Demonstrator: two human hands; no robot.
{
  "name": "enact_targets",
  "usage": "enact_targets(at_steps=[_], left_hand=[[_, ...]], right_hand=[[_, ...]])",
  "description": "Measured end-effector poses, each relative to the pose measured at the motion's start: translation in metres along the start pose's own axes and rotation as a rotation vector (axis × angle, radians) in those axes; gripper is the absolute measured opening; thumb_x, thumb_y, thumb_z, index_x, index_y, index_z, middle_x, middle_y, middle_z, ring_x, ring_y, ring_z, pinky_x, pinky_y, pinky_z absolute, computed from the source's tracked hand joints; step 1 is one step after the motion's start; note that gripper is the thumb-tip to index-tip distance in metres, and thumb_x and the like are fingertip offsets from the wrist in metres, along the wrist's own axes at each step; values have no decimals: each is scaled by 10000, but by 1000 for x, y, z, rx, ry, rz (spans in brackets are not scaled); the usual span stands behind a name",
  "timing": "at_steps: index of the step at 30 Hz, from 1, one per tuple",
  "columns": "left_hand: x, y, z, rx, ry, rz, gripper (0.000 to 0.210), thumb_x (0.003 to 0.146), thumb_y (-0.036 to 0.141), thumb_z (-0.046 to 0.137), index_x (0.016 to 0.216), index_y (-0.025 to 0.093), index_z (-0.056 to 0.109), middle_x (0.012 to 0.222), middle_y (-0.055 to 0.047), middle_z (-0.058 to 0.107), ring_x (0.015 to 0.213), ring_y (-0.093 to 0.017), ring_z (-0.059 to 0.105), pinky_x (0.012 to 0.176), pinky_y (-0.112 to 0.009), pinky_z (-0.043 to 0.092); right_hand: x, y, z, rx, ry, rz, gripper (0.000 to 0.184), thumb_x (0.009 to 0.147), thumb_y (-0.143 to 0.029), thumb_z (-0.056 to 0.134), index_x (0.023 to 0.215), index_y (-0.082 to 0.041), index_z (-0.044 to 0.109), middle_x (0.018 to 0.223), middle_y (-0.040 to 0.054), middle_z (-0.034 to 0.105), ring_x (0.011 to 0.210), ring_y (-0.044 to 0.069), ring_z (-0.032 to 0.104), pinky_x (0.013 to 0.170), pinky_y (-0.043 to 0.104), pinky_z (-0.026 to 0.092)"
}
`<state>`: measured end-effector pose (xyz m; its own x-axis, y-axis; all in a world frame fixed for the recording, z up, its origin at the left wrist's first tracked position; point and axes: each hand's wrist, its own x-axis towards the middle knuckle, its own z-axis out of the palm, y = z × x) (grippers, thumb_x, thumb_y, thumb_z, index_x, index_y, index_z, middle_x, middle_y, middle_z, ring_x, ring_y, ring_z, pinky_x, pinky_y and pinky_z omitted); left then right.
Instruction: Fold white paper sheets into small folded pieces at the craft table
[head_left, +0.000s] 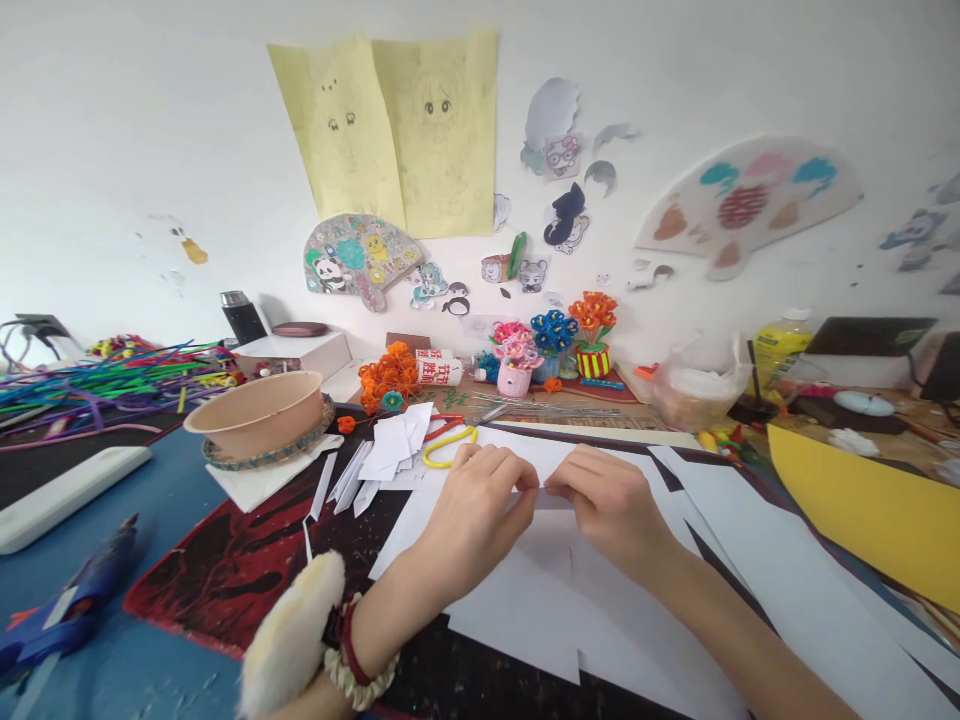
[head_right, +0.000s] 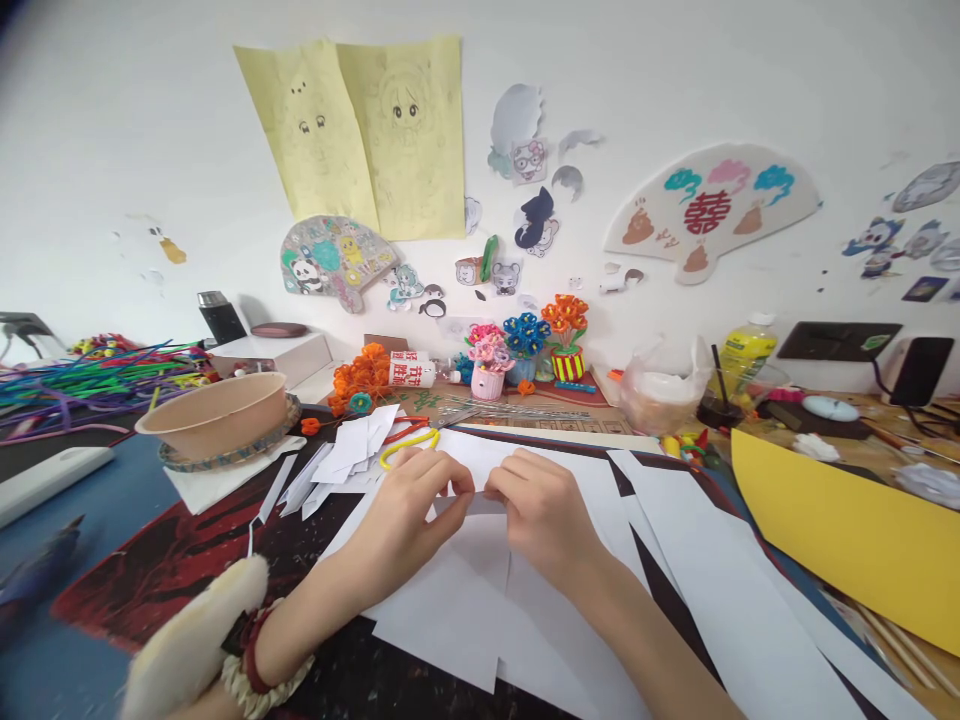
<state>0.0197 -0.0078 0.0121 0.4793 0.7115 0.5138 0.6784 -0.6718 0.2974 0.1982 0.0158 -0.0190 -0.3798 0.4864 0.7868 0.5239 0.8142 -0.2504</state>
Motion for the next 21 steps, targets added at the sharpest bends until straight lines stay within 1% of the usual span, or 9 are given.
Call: enact_targets(at_steps=[6,10,14,17,19,21], left_hand=[[0,-4,-1,-3,26,-21,81,852,115,507,816,188,510,799,13,607,766,-149,533,759,-323,325],[1,-7,-2,7,43,-34,80,854,131,508,801,190,507,791,13,605,760,-150,536,767,-326,330],[1,-11,-2,55,30,-57,92,856,137,496,785,192,513,786,6,606,747,-159,535,748,-331,334],[1,-16,-2,89,48,-93,95,850,126,492,785,192,515,800,0,609,755,-163,536,761,-338,340],[1,-16,-2,95,68,-104,93,849,126,493,787,192,513,809,0,610,765,-165,536,765,-337,344],[0,-14,-2,91,95,-92,84,856,134,489,799,193,510,816,-2,610,776,-166,533,758,-331,348]], right_hand=[[2,9,-8,-49,44,-14,285,741,54,396,650,-164,554,602,10,564,595,138,483,549,250,354],[1,17,-10,-83,69,2,290,732,60,396,646,-167,555,613,10,576,605,141,498,552,251,360],[-1,25,-13,-95,62,1,288,718,61,395,646,-168,554,623,9,585,607,139,504,555,248,366],[-1,31,-16,-132,94,27,277,723,48,403,636,-169,552,608,7,575,599,139,493,551,248,360],[-1,32,-17,-154,107,35,274,726,41,406,633,-170,554,598,7,568,598,141,487,552,251,352],[-1,28,-15,-164,78,10,276,726,39,401,634,-170,556,597,11,564,597,144,482,556,256,343]])
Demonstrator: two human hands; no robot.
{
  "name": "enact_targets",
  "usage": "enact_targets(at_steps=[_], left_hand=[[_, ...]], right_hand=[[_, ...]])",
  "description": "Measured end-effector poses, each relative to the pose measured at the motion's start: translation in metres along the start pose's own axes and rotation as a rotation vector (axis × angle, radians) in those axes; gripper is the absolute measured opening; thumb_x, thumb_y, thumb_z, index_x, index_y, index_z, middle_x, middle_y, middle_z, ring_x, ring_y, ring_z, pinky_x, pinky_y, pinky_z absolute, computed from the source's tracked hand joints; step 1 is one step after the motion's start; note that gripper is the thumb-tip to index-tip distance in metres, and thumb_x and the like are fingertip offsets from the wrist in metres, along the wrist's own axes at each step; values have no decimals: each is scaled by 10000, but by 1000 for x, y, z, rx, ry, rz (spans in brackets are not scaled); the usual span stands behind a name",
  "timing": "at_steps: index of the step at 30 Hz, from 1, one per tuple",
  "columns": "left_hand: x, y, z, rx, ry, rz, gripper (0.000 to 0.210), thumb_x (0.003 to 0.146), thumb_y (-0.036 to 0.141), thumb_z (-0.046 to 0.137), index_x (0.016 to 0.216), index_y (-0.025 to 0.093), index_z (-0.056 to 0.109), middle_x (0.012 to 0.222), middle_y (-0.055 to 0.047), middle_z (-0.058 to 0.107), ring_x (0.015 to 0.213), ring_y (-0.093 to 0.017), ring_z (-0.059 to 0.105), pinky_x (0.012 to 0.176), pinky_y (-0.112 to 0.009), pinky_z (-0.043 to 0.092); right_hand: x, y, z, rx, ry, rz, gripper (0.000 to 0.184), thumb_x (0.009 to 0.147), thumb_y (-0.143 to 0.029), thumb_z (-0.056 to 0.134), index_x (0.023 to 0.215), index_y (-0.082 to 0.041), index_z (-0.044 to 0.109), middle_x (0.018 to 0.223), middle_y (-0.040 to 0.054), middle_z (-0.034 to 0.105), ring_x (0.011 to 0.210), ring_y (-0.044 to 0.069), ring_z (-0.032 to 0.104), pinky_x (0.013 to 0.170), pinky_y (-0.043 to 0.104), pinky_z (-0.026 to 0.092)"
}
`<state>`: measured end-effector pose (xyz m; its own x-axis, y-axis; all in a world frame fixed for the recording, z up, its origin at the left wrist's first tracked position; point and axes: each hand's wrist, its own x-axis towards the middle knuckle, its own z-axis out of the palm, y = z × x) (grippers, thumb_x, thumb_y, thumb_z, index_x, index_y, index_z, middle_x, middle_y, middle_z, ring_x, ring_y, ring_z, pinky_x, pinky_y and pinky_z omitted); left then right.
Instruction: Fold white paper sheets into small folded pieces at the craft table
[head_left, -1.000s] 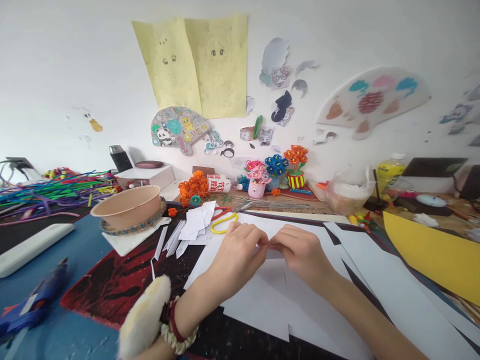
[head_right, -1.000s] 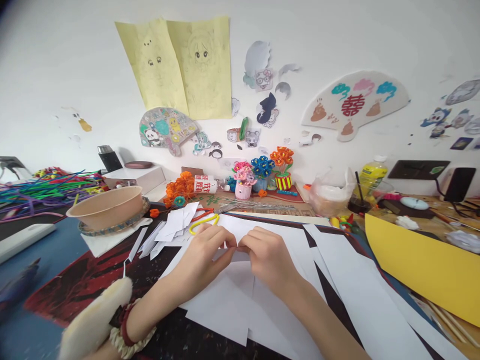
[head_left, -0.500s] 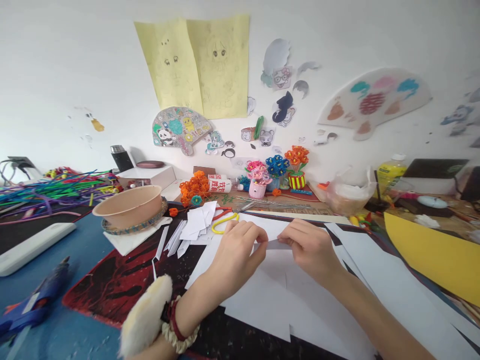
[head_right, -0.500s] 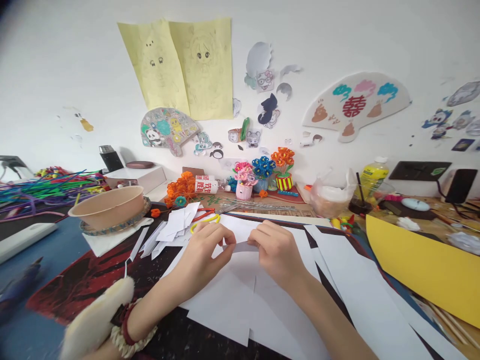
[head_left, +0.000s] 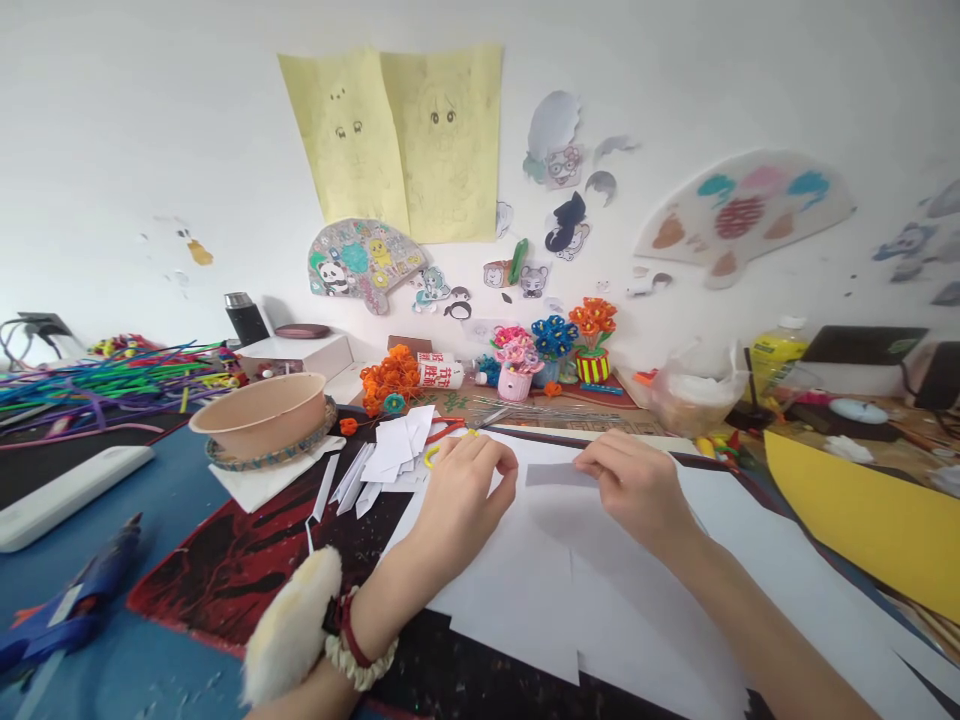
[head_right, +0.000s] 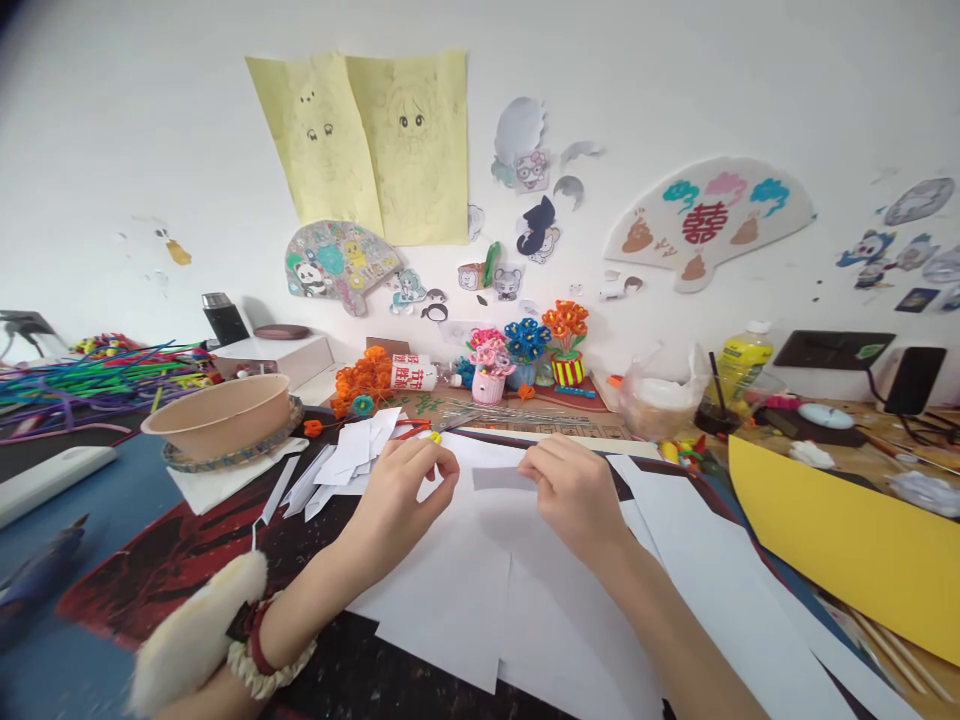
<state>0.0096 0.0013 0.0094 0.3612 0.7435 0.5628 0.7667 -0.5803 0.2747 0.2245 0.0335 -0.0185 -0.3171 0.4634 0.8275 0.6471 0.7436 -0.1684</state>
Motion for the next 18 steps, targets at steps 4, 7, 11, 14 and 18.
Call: enact_targets(at_steps=[4,7,11,14,18], left_hand=[[-3,10,2,-1,4,68,79,871,140,467,835,193,513,839,-15,610,802,-174,531,750,-332,346],[-4,13,5,12,-52,108,87,870,125,462,842,190,515,837,-12,611,799,-173,535,744,-334,342],[-4,13,8,7,-82,111,85,862,116,472,839,186,514,834,-8,612,796,-168,542,746,-334,343],[-4,12,8,9,-84,113,95,865,110,462,840,185,513,827,-6,613,793,-166,544,745,-334,341],[-5,12,7,-6,-84,110,95,860,110,465,828,186,512,810,-2,611,781,-163,542,743,-334,341]], right_hand=[[-2,-18,10,-19,-79,-75,271,730,37,404,612,-170,533,573,13,531,575,146,443,542,266,307],[-3,-30,16,-36,-84,-101,275,749,28,415,588,-176,506,541,3,476,543,142,392,523,271,273],[-4,-35,16,-41,-72,-105,291,763,30,400,578,-175,492,537,5,453,543,144,374,520,278,254],[-3,-35,15,-33,-58,-110,295,765,33,390,578,-171,492,536,7,454,544,144,363,516,279,246],[-2,-34,14,-15,-44,-118,296,762,39,382,590,-168,506,544,11,477,551,142,367,516,275,253]])
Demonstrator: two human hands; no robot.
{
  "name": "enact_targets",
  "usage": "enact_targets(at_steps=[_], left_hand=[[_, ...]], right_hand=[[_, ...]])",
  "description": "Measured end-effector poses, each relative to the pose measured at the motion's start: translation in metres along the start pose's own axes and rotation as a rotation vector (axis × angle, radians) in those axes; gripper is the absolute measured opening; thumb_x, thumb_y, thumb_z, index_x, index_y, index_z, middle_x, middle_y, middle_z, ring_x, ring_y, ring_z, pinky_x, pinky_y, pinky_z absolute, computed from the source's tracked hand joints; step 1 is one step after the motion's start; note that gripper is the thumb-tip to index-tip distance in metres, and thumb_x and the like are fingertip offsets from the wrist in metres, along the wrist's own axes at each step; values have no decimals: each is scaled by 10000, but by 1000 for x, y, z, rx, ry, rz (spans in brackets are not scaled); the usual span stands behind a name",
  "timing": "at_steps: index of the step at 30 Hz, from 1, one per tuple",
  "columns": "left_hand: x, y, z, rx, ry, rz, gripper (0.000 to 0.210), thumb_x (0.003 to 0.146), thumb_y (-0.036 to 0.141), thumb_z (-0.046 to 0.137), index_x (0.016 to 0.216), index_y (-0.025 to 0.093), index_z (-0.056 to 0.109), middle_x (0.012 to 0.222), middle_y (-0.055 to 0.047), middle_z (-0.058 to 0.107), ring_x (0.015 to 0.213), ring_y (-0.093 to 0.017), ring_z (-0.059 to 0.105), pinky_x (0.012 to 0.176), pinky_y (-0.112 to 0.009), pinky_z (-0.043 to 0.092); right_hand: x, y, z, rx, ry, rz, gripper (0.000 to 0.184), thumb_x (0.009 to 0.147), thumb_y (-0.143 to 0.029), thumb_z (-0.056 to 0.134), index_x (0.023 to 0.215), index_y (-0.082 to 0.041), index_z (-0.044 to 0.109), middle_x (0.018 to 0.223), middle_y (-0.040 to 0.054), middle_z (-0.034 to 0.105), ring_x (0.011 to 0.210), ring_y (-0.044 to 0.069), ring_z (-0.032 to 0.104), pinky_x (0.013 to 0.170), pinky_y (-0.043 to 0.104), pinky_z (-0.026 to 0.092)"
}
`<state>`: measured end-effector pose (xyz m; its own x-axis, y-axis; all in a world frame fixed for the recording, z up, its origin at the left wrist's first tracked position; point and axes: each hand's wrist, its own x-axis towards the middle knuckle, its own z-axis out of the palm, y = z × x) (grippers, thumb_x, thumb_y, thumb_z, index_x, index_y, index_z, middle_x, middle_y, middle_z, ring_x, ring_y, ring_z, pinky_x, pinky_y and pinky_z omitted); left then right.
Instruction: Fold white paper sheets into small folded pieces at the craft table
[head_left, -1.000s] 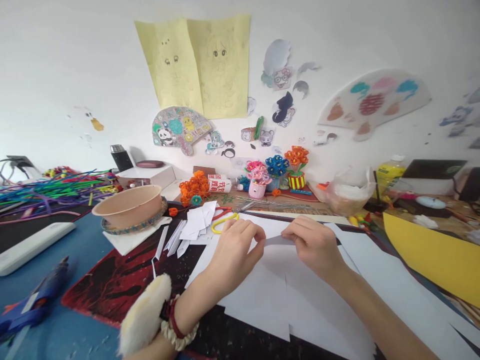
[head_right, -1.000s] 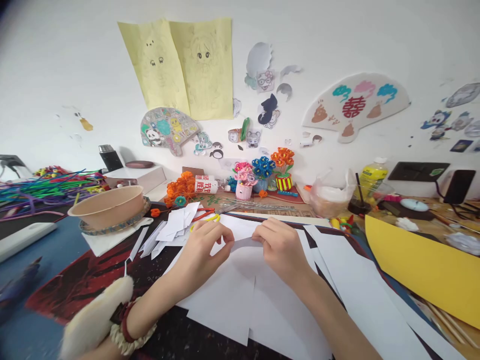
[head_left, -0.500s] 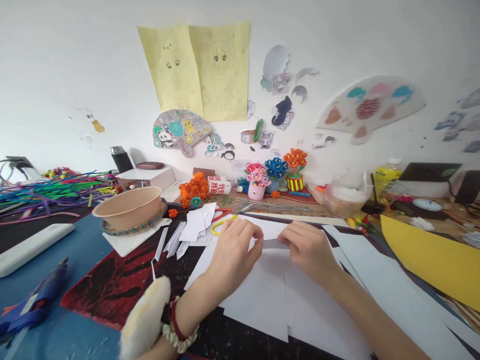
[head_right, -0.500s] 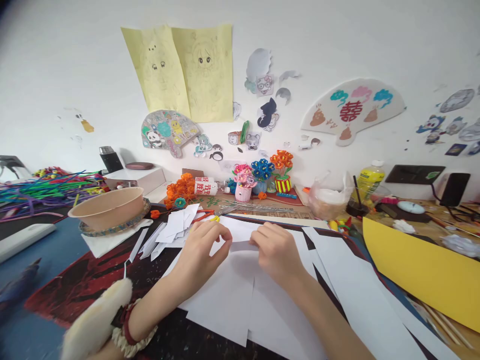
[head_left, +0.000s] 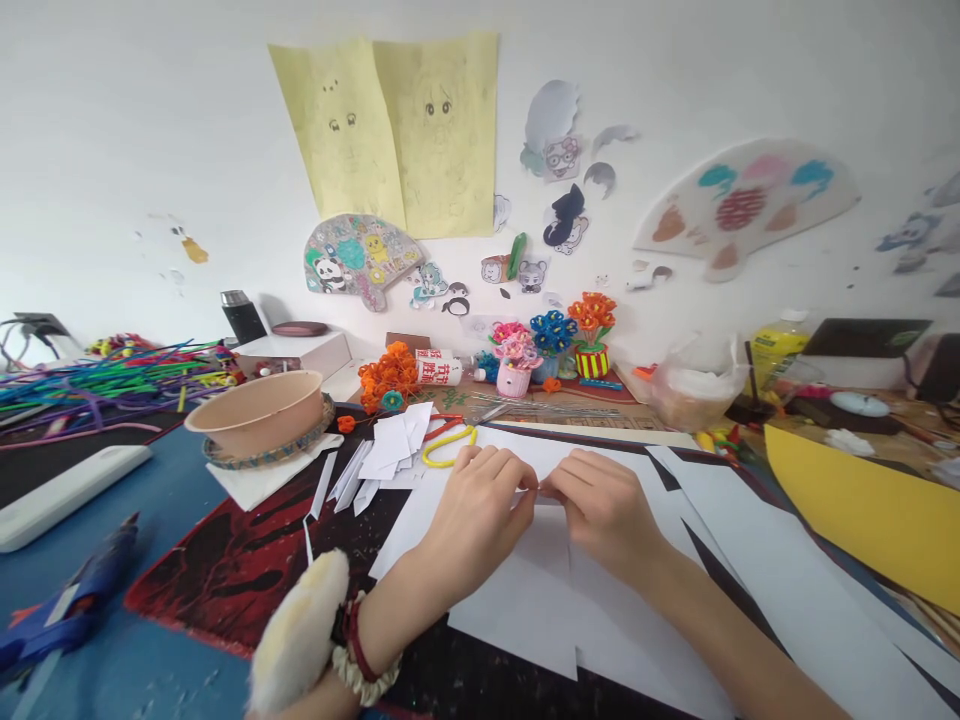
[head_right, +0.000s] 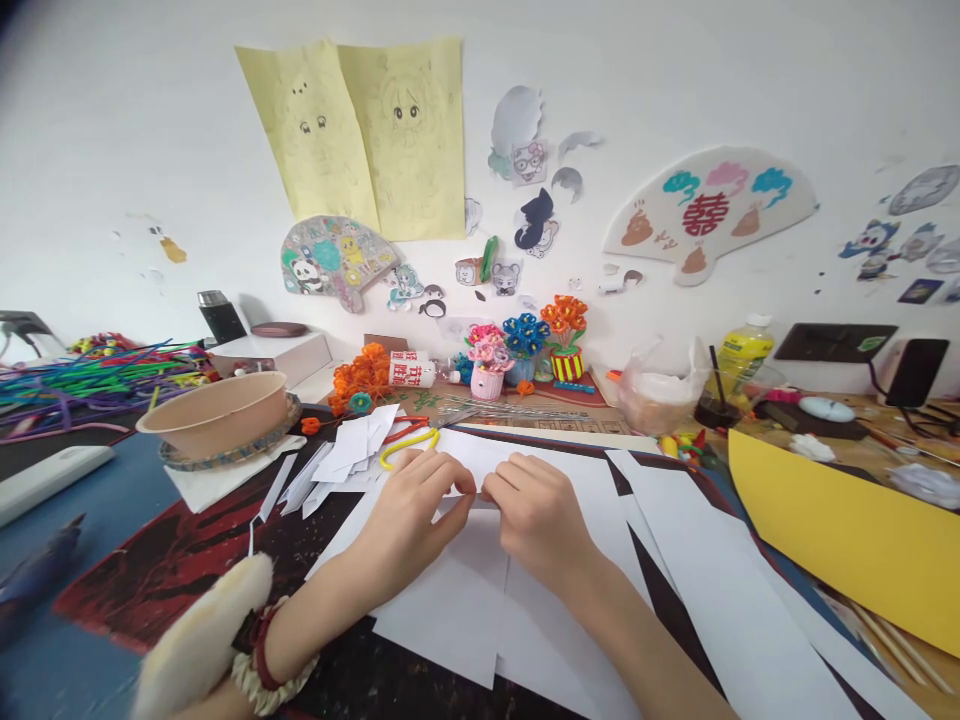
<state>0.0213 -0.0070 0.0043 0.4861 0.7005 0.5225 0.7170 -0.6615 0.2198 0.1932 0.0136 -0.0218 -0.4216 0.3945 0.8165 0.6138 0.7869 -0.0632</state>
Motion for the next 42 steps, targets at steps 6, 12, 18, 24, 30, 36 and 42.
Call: enact_targets(at_steps=[6,12,18,24,30,36,42], left_hand=[[2,0,-3,-19,18,-28,99,846,103,471,806,186,506,797,-2,602,769,-161,537,740,-331,342],[1,-4,-7,-31,45,-55,71,854,134,494,818,191,517,818,-4,603,792,-167,538,758,-331,342],[4,-14,-10,-111,85,-165,85,827,121,507,785,190,533,810,1,614,767,-158,537,761,-328,371],[6,-7,-10,-312,38,-313,81,829,237,573,896,192,582,902,-25,642,779,-171,562,731,-324,425],[8,-1,-7,-639,-88,-441,223,865,323,517,741,170,622,676,-26,659,620,-145,578,592,-267,438],[10,-4,-10,-848,-2,-529,245,838,328,539,660,163,569,689,-33,664,562,-116,546,553,-240,449],[10,-6,-8,-804,17,-465,223,851,309,525,693,166,592,683,-20,636,648,-136,578,593,-244,449]], right_hand=[[1,7,-4,19,26,15,297,769,41,392,626,-176,535,579,18,538,573,145,422,532,269,296],[2,20,-12,4,94,69,310,746,52,384,638,-176,564,588,17,569,579,150,467,532,267,330],[6,35,-32,-68,208,237,270,795,-35,456,610,-193,574,597,12,605,584,163,538,550,278,384],[11,26,-31,230,164,581,154,806,-238,600,660,-195,623,662,21,658,609,181,582,571,287,445],[14,8,-17,732,-41,779,239,850,-397,572,819,-178,663,779,59,698,665,198,644,535,268,500],[10,0,-6,565,-27,713,312,861,-366,565,1126,-207,611,887,71,696,648,187,630,532,286,515],[12,-10,-2,636,-227,641,394,924,-385,462,1270,-214,541,1022,88,674,791,198,642,565,279,522]])
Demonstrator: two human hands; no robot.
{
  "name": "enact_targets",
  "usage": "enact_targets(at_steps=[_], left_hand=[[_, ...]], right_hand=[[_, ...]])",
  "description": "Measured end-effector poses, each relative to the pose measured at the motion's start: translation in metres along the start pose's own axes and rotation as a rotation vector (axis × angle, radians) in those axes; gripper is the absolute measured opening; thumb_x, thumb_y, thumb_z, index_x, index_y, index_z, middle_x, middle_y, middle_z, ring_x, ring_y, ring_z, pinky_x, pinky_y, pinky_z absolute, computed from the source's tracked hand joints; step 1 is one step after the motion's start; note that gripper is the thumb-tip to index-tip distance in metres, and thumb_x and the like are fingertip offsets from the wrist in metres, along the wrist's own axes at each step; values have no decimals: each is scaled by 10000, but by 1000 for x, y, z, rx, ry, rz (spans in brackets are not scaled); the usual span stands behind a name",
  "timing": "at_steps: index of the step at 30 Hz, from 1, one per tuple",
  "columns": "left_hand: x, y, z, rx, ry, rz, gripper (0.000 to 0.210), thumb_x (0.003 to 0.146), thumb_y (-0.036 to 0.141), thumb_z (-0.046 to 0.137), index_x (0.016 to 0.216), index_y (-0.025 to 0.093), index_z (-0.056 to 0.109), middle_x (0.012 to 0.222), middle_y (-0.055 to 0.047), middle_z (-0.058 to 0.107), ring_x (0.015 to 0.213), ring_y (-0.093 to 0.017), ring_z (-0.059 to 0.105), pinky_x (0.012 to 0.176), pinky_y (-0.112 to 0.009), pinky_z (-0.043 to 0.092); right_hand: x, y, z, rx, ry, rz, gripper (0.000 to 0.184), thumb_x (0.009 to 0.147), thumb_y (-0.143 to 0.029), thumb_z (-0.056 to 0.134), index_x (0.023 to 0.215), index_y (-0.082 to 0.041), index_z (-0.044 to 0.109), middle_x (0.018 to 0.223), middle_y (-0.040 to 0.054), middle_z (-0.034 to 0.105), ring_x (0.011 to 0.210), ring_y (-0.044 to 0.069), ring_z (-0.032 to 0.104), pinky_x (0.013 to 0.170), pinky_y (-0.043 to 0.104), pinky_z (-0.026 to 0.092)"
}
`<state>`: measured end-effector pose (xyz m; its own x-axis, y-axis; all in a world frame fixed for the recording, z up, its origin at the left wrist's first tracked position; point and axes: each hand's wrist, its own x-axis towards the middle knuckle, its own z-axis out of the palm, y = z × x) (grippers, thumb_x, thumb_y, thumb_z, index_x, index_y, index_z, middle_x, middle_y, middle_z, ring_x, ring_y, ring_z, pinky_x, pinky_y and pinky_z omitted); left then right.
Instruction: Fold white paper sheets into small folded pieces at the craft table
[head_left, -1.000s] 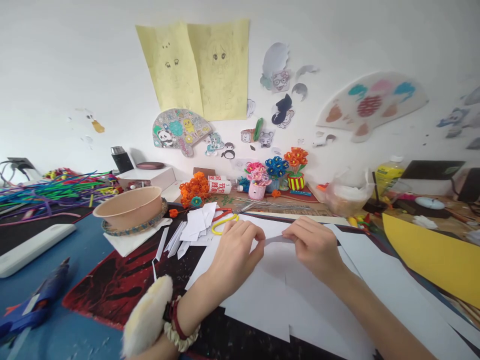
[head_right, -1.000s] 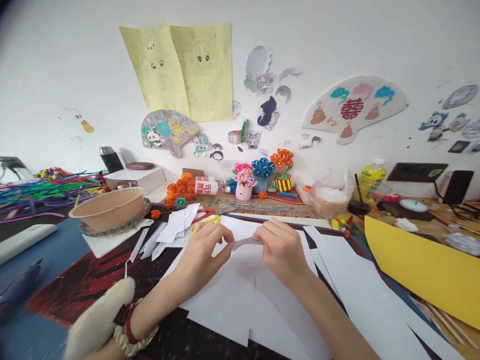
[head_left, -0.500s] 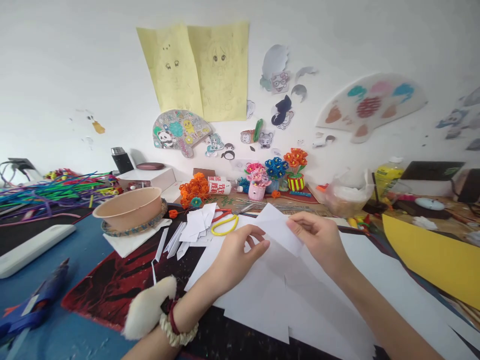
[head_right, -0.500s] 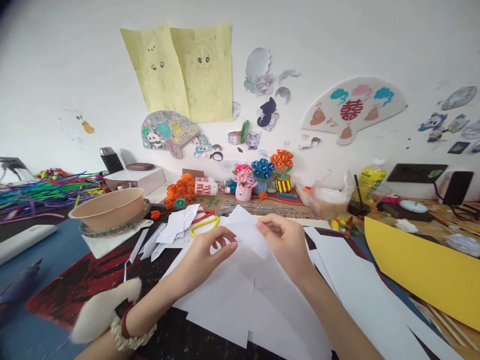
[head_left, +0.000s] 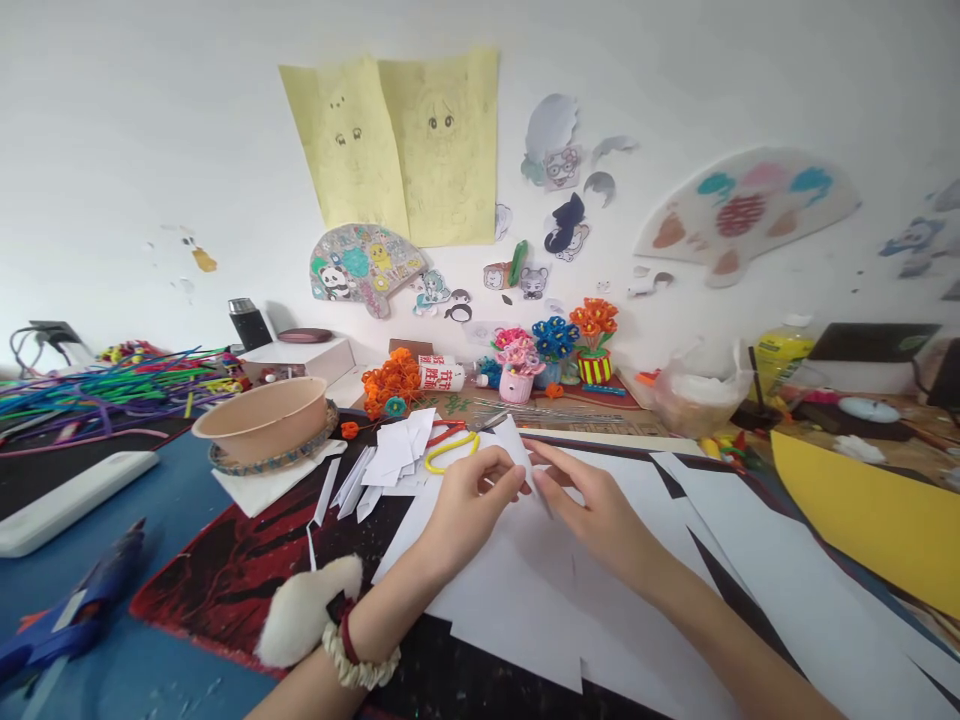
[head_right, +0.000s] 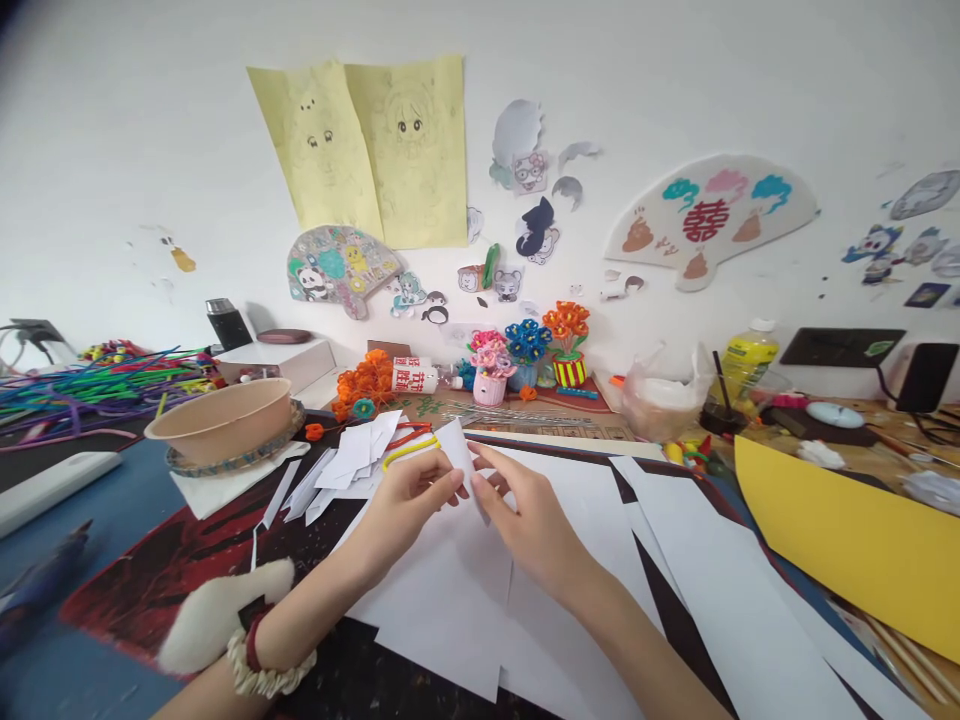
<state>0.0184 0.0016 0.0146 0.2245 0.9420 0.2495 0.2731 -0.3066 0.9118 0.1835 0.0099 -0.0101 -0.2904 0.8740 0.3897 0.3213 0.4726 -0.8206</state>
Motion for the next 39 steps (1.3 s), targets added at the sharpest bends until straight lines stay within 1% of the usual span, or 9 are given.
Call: enact_targets(at_steps=[7,11,14,16,19,21,27,33,39], left_hand=[[1,-3,1,-2,-42,30,243,875,344,511,775,154,625,722,-30,625,680,-145,569,606,-251,442],[1,-2,-1,5,-35,40,269,867,386,531,771,153,626,720,-31,625,653,-139,546,597,-250,429],[0,0,-2,53,-24,43,271,869,376,533,743,153,619,707,-29,635,651,-139,553,600,-247,404],[0,1,-4,102,-16,45,268,878,358,524,732,153,618,696,-25,642,654,-138,565,613,-249,392],[1,0,-7,144,-3,54,271,880,347,523,705,156,602,657,-14,634,633,-133,562,624,-250,385],[3,-1,-8,119,-12,53,288,875,362,530,678,158,583,632,-9,615,622,-131,547,617,-246,381],[3,-1,-8,-96,-87,-37,359,851,440,547,636,152,536,568,19,514,556,-100,461,552,-224,334],[0,1,-4,-130,-139,-45,368,847,472,531,659,157,497,579,35,452,550,-97,430,531,-224,313],[0,-3,-1,84,-52,3,313,795,410,610,663,172,455,637,38,451,590,-102,414,541,-224,324]], right_hand=[[0,-2,1,173,-166,-17,417,940,-429,434,1268,-199,549,898,56,656,827,198,605,693,310,510],[-1,-5,-1,224,-207,-35,358,947,-426,414,1132,-201,622,913,48,622,860,194,565,762,312,466],[0,-7,-3,207,-214,-5,384,949,-448,395,859,-175,649,721,11,541,701,158,495,643,268,405],[0,-6,-5,187,-210,35,442,947,-468,386,693,-165,581,589,-28,387,575,122,360,538,247,298],[0,-7,-8,226,-220,73,455,934,-465,425,602,-163,497,584,-44,270,565,107,248,518,253,203],[0,-9,-10,283,-235,81,425,919,-449,474,611,-161,528,591,-41,296,578,108,266,529,254,214],[1,-7,-9,557,-269,157,232,824,-404,644,801,-177,686,801,30,612,777,168,510,709,291,392],[1,-3,-6,571,-198,206,224,774,-393,701,768,-170,681,744,34,642,738,166,550,688,292,410],[1,-3,-5,482,-141,199,222,798,-382,664,752,-166,639,768,24,629,729,149,553,669,264,414]])
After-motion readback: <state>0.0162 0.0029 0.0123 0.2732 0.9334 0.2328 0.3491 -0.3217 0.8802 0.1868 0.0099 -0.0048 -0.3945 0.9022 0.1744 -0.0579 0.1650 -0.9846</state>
